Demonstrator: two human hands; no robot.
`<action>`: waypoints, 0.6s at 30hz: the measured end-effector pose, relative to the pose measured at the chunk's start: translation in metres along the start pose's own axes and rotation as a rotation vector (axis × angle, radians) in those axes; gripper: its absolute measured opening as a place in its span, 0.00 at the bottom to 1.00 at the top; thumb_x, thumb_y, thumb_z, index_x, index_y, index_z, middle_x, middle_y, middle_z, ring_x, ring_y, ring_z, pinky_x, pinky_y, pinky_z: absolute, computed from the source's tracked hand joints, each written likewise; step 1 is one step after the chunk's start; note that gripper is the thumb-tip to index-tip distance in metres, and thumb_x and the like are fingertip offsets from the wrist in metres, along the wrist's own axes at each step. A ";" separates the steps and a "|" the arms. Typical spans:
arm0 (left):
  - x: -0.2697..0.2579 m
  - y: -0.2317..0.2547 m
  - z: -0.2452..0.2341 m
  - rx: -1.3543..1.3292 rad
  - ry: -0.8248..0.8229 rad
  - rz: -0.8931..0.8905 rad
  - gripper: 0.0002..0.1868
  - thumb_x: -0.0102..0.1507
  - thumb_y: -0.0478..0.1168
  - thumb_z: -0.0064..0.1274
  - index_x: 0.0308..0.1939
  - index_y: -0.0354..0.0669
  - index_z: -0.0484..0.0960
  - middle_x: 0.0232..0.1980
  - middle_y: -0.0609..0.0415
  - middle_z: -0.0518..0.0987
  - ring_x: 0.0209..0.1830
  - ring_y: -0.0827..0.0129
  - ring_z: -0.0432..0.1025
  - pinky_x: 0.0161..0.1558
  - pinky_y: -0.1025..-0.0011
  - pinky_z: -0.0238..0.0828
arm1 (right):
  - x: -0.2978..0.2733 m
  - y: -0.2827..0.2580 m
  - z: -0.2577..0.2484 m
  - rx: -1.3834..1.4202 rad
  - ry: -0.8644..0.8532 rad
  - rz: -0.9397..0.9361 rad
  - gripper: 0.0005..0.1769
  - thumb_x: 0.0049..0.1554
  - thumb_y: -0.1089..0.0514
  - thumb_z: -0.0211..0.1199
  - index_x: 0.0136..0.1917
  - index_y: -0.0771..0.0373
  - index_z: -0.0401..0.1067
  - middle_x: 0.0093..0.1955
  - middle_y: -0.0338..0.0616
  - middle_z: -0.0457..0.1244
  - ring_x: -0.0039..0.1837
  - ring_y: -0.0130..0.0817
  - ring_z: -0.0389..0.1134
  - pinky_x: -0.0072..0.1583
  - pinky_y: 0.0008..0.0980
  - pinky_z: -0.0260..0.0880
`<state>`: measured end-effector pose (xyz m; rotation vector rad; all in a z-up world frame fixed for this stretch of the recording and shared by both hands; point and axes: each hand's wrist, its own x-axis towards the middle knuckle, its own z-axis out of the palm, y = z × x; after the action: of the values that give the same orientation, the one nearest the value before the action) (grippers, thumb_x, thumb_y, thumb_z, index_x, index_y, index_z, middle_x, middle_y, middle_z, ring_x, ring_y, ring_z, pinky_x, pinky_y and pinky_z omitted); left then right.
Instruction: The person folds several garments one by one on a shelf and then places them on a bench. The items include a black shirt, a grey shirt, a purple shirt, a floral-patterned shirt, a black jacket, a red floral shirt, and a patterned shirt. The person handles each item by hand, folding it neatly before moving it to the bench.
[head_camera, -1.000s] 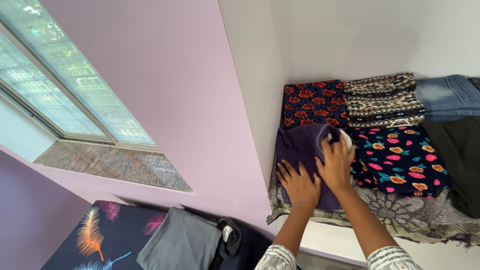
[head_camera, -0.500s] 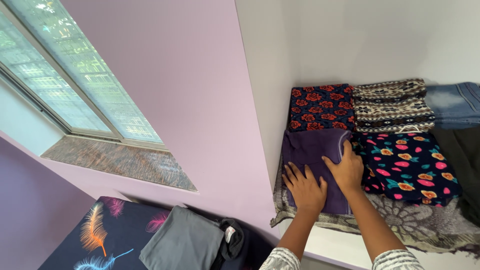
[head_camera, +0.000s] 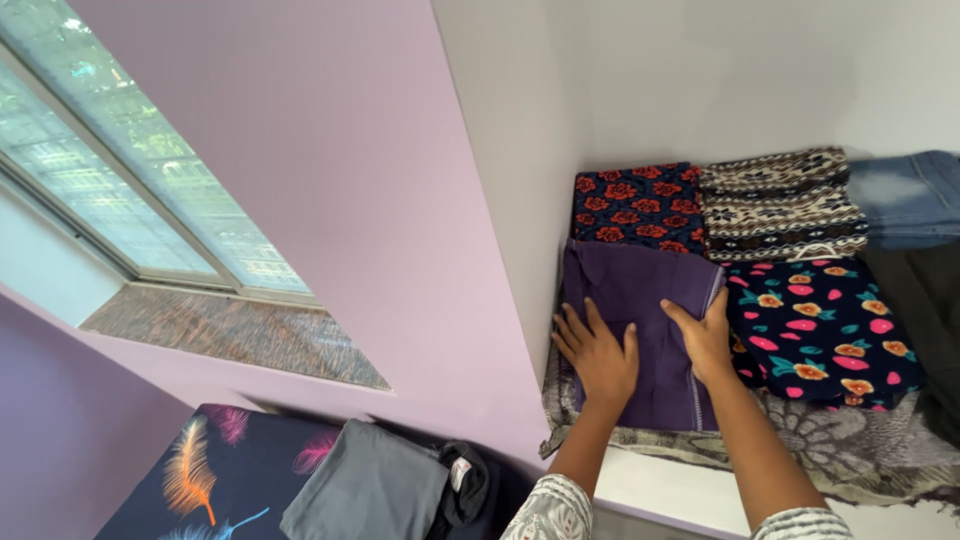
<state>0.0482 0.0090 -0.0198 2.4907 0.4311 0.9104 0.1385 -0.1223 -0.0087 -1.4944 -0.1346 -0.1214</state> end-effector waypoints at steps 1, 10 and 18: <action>0.006 -0.001 0.002 -0.009 -0.004 -0.030 0.43 0.68 0.58 0.46 0.76 0.28 0.56 0.76 0.21 0.52 0.78 0.29 0.43 0.74 0.37 0.29 | 0.000 -0.003 0.001 0.017 0.008 0.021 0.52 0.53 0.56 0.73 0.78 0.65 0.43 0.70 0.56 0.57 0.68 0.45 0.64 0.61 0.39 0.73; 0.035 -0.008 -0.005 -0.087 -0.108 -0.253 0.58 0.61 0.72 0.52 0.75 0.27 0.52 0.73 0.33 0.60 0.76 0.44 0.54 0.74 0.44 0.48 | -0.015 -0.021 -0.001 0.292 0.099 -0.055 0.44 0.49 0.62 0.69 0.76 0.62 0.54 0.69 0.50 0.59 0.69 0.40 0.63 0.68 0.38 0.66; 0.049 -0.009 -0.025 -0.438 -0.197 -0.397 0.68 0.50 0.70 0.65 0.79 0.39 0.45 0.79 0.36 0.54 0.77 0.45 0.55 0.72 0.53 0.56 | -0.017 -0.019 -0.004 0.301 0.127 -0.064 0.43 0.50 0.61 0.68 0.76 0.61 0.55 0.70 0.49 0.59 0.71 0.41 0.61 0.70 0.37 0.62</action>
<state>0.0664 0.0450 0.0186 1.9745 0.5642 0.5257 0.1183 -0.1278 0.0064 -1.1796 -0.0940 -0.2366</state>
